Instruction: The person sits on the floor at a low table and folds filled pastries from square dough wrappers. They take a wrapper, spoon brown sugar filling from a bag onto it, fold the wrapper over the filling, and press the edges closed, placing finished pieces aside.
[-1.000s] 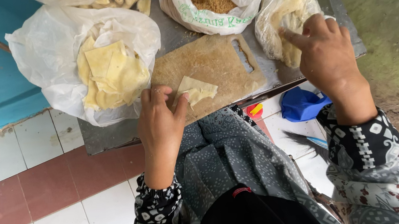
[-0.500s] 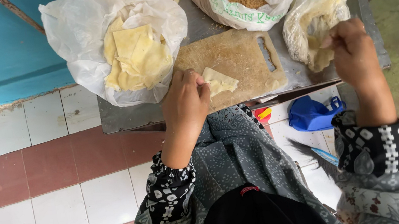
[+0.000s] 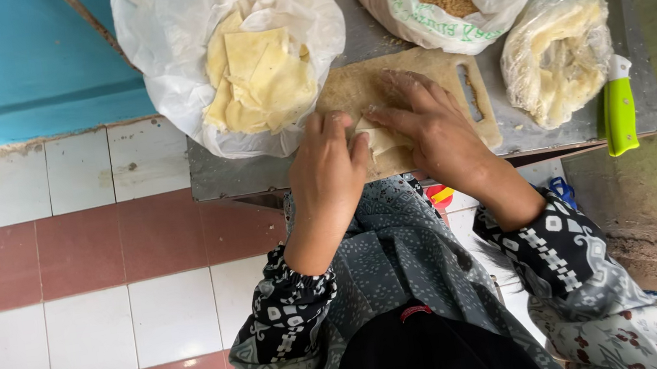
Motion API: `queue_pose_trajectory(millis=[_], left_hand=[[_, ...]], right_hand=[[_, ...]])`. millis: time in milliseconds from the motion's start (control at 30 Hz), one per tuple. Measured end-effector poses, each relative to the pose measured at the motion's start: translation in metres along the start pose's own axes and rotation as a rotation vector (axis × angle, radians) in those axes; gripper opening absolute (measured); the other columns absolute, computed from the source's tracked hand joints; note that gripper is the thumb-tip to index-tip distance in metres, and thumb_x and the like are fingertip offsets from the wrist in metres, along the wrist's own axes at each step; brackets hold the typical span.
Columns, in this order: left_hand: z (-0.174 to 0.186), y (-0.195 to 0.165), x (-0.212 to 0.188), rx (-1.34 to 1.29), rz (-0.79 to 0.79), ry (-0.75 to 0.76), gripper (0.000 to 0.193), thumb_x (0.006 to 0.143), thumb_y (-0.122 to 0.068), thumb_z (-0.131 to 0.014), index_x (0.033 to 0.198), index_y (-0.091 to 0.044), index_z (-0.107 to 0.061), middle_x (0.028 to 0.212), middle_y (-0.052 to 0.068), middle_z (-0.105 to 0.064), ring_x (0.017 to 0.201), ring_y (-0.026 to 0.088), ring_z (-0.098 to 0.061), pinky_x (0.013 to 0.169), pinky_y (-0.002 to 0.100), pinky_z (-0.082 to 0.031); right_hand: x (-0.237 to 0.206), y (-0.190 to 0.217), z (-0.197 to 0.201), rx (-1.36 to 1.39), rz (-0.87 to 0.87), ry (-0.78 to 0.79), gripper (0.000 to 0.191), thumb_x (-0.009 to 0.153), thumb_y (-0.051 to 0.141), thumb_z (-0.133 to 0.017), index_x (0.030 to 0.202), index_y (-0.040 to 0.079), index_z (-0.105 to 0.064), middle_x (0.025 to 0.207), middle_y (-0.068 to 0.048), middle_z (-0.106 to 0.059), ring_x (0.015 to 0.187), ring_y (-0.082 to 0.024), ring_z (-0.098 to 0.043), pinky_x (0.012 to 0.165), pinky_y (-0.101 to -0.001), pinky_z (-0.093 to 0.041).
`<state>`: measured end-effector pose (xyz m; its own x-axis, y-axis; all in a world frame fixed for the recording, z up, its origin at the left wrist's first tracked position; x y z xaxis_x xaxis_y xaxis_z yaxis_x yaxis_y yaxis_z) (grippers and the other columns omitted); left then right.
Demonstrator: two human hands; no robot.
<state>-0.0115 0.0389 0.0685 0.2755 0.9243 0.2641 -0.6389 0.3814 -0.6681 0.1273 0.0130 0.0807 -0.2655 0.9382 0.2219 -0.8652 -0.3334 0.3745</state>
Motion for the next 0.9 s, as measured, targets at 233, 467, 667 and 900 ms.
queue_pose_trajectory(millis=[233, 467, 667, 900], left_hand=[[-0.006, -0.003, 0.004, 0.017, -0.065, -0.008, 0.014, 0.090, -0.017, -0.070, 0.093, -0.008, -0.060, 0.099, 0.010, -0.061, 0.090, 0.032, -0.068, 0.074, 0.046, -0.055], [-0.008, -0.014, 0.006, 0.144, -0.074, -0.006, 0.016, 0.085, -0.015, -0.071, 0.091, -0.005, -0.060, 0.095, 0.012, -0.062, 0.089, 0.032, -0.068, 0.072, 0.046, -0.054], [-0.015, -0.028, 0.010, 0.229, -0.193, -0.020, 0.027, 0.082, -0.009, -0.071, 0.105, -0.002, -0.060, 0.097, 0.015, -0.066, 0.091, 0.034, -0.067, 0.079, 0.044, -0.055], [-0.018, -0.016, 0.016, 0.048, -0.066, 0.059, 0.024, 0.083, -0.007, -0.068, 0.105, -0.004, -0.059, 0.098, 0.014, -0.069, 0.088, 0.035, -0.070, 0.073, 0.046, -0.055]], right_hand=[[-0.005, 0.002, 0.008, -0.443, -0.059, 0.175, 0.100, 0.058, 0.041, -0.086, 0.150, 0.030, -0.046, 0.165, -0.013, -0.028, 0.151, -0.040, -0.024, 0.120, -0.0639, -0.015], [-0.009, 0.008, -0.013, -0.598, -0.001, 0.245, 0.099, 0.064, 0.036, -0.077, 0.158, 0.030, -0.046, 0.167, -0.010, -0.028, 0.152, -0.036, -0.024, 0.119, -0.0613, -0.017], [-0.023, -0.021, 0.056, -0.435, -0.067, -0.210, 0.043, 0.083, 0.004, -0.072, 0.126, 0.010, -0.072, 0.139, -0.015, -0.063, 0.129, -0.038, -0.055, 0.109, -0.0512, -0.043], [0.010, -0.101, 0.129, -0.243, -0.146, -0.555, 0.021, 0.096, -0.005, -0.066, 0.114, 0.001, -0.073, 0.109, -0.018, -0.066, 0.101, -0.038, -0.065, 0.087, -0.0461, -0.052]])
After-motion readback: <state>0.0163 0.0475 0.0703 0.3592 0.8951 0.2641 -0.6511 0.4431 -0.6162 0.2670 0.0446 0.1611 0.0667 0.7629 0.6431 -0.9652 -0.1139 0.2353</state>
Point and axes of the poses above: each hand's wrist, its own x-axis towards the middle knuckle, its own z-axis out of the back of the hand, y = z × x, the point moved 9 cm from there along x, towards the middle knuckle
